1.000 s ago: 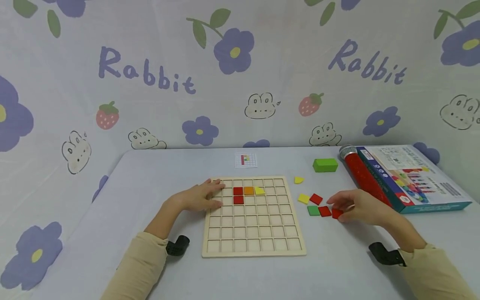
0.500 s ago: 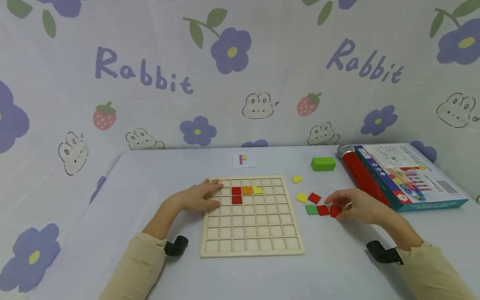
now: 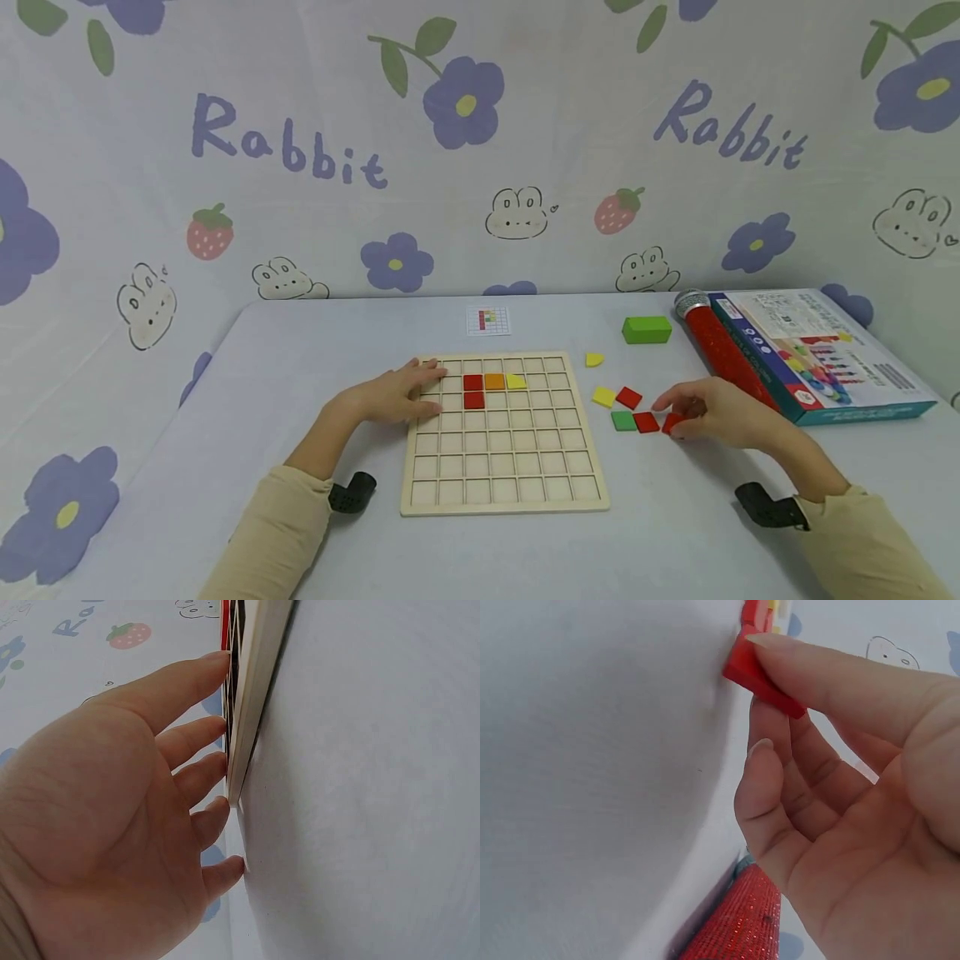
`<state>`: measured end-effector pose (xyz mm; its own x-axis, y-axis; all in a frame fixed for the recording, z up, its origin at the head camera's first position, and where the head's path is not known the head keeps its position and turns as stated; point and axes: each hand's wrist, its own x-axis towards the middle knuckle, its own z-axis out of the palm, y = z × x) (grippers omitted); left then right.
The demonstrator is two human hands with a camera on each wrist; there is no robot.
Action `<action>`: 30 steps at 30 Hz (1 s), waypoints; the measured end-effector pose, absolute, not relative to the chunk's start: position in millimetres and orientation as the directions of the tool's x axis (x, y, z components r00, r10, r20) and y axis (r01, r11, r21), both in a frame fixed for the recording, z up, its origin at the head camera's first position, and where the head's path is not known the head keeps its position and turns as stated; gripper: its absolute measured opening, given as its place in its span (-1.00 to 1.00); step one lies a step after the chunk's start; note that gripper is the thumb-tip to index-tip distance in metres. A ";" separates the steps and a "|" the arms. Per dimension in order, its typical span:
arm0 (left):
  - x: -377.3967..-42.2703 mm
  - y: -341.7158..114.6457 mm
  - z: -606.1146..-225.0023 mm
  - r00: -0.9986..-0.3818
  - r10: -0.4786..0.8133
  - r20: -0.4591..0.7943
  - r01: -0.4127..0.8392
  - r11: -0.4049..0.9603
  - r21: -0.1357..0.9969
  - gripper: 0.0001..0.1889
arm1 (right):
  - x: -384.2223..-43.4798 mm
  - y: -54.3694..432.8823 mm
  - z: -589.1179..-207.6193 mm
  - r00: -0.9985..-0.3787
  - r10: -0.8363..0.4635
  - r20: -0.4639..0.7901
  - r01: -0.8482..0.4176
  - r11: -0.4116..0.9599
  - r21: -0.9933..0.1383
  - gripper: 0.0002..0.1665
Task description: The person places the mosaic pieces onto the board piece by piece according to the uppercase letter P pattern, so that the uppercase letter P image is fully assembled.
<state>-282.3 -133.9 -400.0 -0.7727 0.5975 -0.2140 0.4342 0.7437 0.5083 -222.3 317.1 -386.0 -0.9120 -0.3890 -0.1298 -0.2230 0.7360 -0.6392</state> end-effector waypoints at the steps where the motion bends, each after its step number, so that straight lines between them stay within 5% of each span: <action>1: -282.0 -134.1 -399.5 -0.773 0.597 -0.214 0.434 0.744 0.508 -0.30 | -222.4 317.6 -385.5 -0.913 -0.389 -0.125 -0.225 0.734 -0.641 -0.67; 21: -280.8 -135.3 -397.6 -0.763 0.610 -0.211 0.441 0.731 0.520 -0.30 | -233.3 297.2 -376.3 -0.945 -0.213 -0.248 0.060 0.633 -0.772 -0.45; 30: -281.7 -135.6 -398.5 -0.766 0.608 -0.209 0.444 0.736 0.510 -0.31 | -245.5 268.0 -378.6 -0.920 -0.231 -0.316 0.138 0.566 -0.813 -0.48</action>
